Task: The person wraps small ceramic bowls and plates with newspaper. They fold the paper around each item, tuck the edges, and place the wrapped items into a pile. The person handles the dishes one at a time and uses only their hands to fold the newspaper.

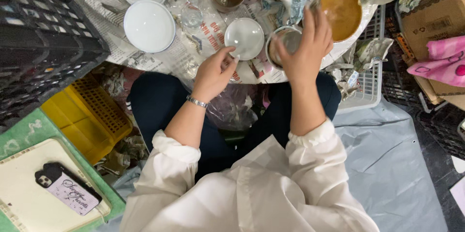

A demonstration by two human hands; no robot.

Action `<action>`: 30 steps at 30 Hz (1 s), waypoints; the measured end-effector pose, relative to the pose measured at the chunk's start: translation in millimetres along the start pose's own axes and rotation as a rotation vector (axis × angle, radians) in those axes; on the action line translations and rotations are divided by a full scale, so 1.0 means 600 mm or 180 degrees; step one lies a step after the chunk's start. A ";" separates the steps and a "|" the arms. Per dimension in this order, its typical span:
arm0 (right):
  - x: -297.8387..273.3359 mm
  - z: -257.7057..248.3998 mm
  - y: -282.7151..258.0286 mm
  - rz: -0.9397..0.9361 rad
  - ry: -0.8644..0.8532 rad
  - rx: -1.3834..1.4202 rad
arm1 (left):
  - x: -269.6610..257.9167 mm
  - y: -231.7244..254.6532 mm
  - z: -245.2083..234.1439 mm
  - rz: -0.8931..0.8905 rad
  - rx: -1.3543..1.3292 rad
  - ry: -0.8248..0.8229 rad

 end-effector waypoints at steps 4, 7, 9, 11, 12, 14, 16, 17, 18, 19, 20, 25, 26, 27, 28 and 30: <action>0.064 0.027 0.013 0.0063 0.0086 -0.0129 | 0.012 -0.013 -0.010 0.0173 0.0010 0.0258; 0.115 0.059 0.021 0.0026 -0.0113 -0.0070 | 0.021 -0.016 -0.015 0.0224 -0.0017 0.0404; 0.140 0.089 0.035 0.0063 -0.0471 -0.0225 | 0.020 -0.019 -0.013 0.0164 -0.0017 0.0414; 0.155 0.104 0.056 0.0057 -0.0453 -0.0236 | 0.024 -0.019 -0.014 0.0069 -0.0003 0.0364; 0.156 0.104 0.071 0.0040 -0.0272 -0.0165 | 0.024 -0.018 -0.015 0.0051 0.0025 0.0339; 0.155 0.102 0.113 0.0288 0.0091 0.0440 | 0.025 -0.013 -0.016 0.0019 0.0074 0.0284; 0.146 0.096 0.165 0.0828 0.0449 0.1502 | 0.025 -0.008 -0.017 0.0043 -0.0006 0.0261; 0.144 0.088 0.185 0.0810 0.0696 0.2341 | 0.025 -0.007 -0.017 0.0052 -0.0048 0.0244; 0.141 0.078 0.203 0.0784 0.0941 0.3181 | 0.023 -0.005 -0.017 0.0104 -0.0045 0.0271; 0.135 0.071 0.213 0.0749 0.1187 0.4021 | 0.022 -0.004 -0.017 0.0156 -0.0042 0.0298; 0.127 0.060 0.210 0.0578 0.1272 0.4286 | 0.023 -0.003 -0.018 0.0217 -0.0034 0.0335; 0.010 0.025 0.119 0.0399 0.1175 0.3539 | 0.019 -0.007 0.009 0.0966 -0.1859 -0.0508; -0.012 0.037 0.086 0.0435 0.0827 0.3423 | 0.015 -0.005 0.013 0.1377 -0.2527 -0.0716; -0.030 0.045 0.056 0.0463 0.0480 0.3302 | 0.013 -0.010 0.018 0.1534 -0.2798 -0.0820; -0.052 0.061 0.035 0.0975 -0.0776 0.1173 | 0.010 -0.015 0.023 0.1683 -0.3070 -0.0925; -0.063 0.053 -0.064 -0.1651 -0.1268 0.0443 | 0.014 -0.033 0.029 0.1545 -0.2681 -0.0642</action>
Point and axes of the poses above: each hand's wrist, its own x-axis towards the middle knuckle, its own z-axis out of the palm, y = z × x, the point moved 5 cm from there along x, towards the middle knuckle, and after that the axes turned 7 degrees about -y, right-handed, at the moved point
